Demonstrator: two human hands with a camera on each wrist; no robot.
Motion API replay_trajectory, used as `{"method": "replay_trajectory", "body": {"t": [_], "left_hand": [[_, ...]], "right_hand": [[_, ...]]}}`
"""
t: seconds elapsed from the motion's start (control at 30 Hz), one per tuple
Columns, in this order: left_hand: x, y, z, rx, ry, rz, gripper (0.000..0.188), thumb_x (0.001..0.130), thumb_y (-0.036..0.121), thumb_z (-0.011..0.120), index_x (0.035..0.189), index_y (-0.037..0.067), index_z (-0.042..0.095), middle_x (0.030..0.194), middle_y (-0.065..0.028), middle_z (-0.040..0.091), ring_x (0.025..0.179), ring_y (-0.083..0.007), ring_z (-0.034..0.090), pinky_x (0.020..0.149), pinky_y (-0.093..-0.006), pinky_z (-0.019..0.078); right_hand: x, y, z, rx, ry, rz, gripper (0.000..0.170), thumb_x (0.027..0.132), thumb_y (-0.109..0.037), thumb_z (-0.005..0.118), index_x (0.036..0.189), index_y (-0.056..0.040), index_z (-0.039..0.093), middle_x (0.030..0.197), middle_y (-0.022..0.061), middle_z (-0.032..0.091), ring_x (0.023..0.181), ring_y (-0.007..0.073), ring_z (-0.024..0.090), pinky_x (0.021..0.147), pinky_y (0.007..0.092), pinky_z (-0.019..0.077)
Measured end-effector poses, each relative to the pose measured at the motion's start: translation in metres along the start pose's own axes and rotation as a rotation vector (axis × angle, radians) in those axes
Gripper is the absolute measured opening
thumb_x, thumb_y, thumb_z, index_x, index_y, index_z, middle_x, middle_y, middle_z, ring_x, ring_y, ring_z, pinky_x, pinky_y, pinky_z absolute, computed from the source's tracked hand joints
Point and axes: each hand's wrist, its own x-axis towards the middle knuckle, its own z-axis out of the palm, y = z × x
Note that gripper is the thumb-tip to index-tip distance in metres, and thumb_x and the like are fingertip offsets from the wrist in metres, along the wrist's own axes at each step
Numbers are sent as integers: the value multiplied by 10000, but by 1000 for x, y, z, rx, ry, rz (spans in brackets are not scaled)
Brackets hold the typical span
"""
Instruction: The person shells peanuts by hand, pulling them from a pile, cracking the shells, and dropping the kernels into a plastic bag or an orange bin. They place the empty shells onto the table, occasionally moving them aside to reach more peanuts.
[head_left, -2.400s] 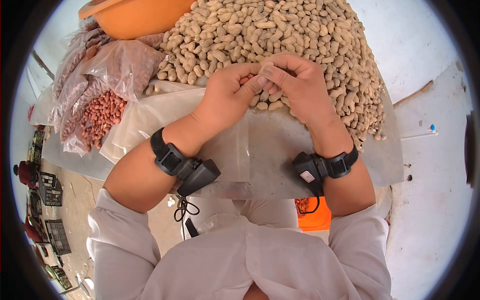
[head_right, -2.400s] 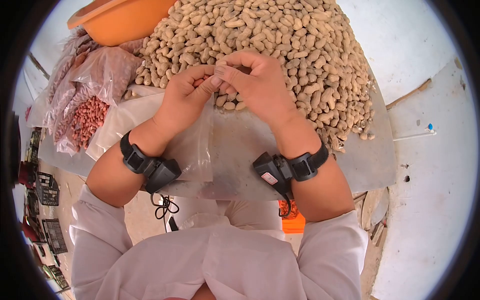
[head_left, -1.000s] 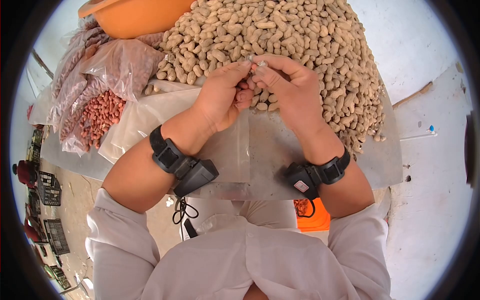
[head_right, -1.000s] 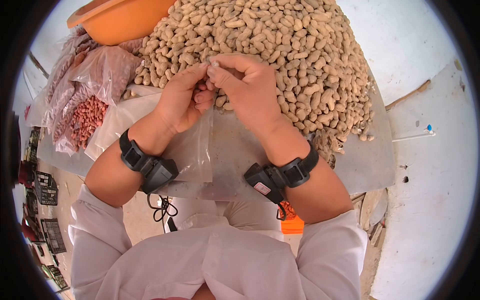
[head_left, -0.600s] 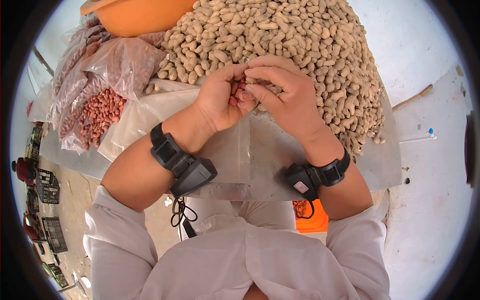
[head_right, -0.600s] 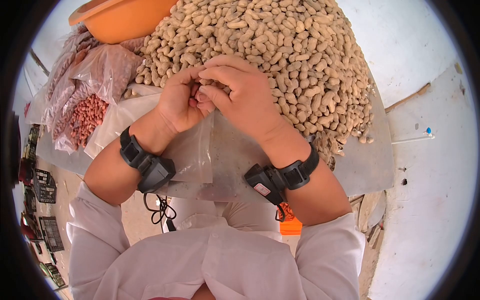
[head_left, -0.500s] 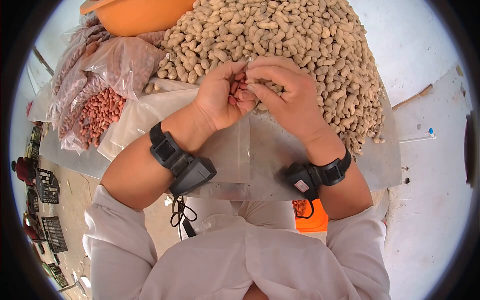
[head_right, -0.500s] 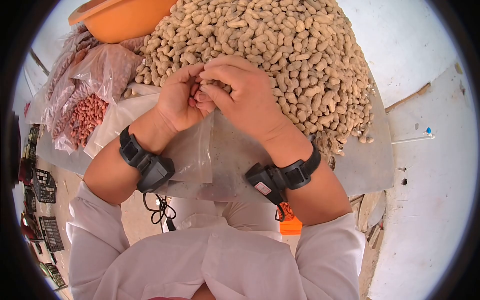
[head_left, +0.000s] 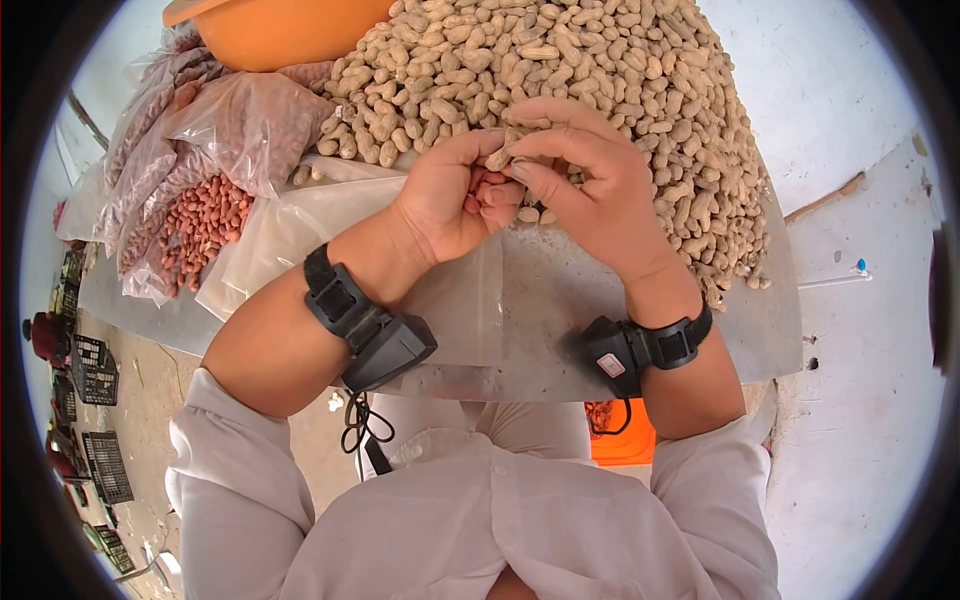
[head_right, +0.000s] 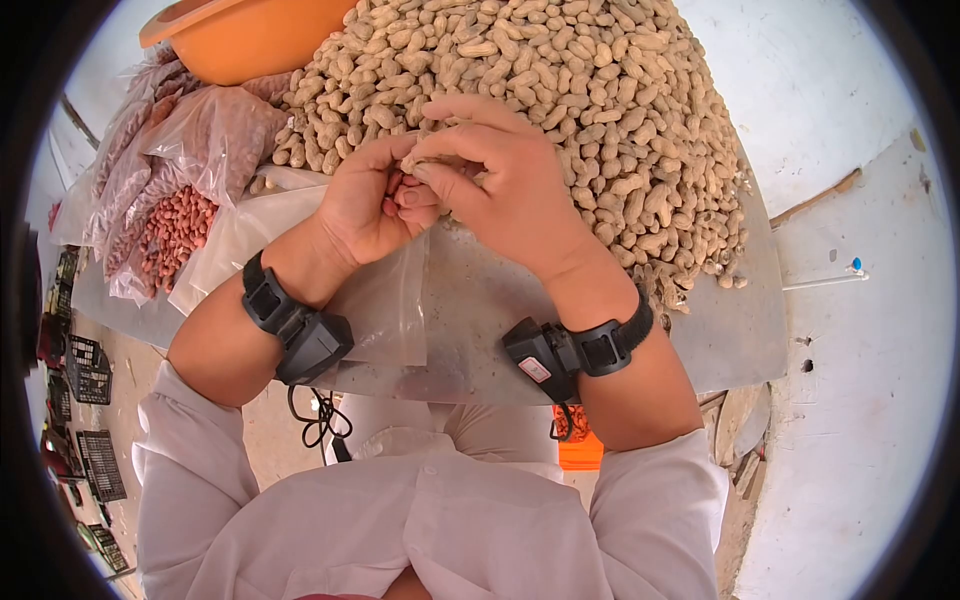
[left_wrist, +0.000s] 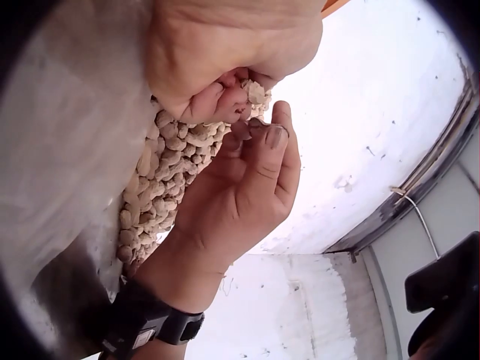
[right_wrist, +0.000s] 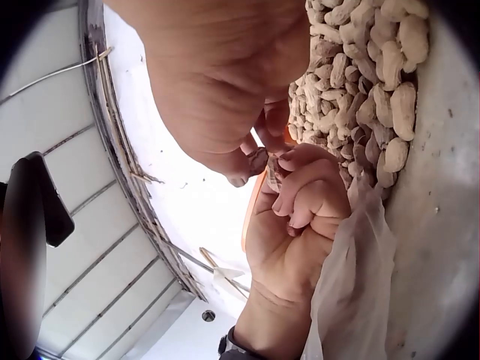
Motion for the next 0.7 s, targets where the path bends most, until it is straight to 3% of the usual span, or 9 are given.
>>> {"method": "replay_trajectory", "body": {"t": [0.1,0.2,0.3,0.4,0.5,0.7], "left_hand": [[1,-1,4,19,17,4,194,896,188,465,738,75,481,636,1,448,484,-65,345,409,-176,285],[1,-2,5,100,44,0,219,919,218,444,750,81,475,650,1,451,485,-62,343,405,-167,278],[-2,-4,11,112,83,-16,278,943,269,417,767,59,466,653,3,427,489,-51,337,396,-152,277],[0,-6,9,85,117,-17,299,955,296,393,783,62,462,661,-3,450,479,-54,339,389,-150,267],[2,-5,3,26,79,-31,293,959,306,380,809,70,465,663,-6,461,470,-58,340,380,-156,261],[0,-6,6,113,131,-49,345,957,382,374,823,81,477,644,7,444,446,-61,329,365,-165,250]], "right_hand": [[-2,7,3,37,20,122,120,746,-40,634,863,-20,657,923,83,625,722,169,602,659,264,482],[-2,10,6,77,49,118,124,742,-34,633,862,-6,649,891,93,634,705,156,597,647,249,474],[-2,8,3,171,37,304,117,743,-27,626,854,4,645,874,95,642,703,145,594,644,249,474],[-1,5,3,152,0,301,106,749,-20,616,846,18,638,895,88,646,687,144,594,628,246,475],[-2,14,7,157,9,128,92,757,-16,608,836,24,633,911,78,644,652,136,590,604,237,475],[-2,4,4,232,-79,245,118,730,-24,635,842,10,630,923,77,633,666,140,579,607,246,472]]}}
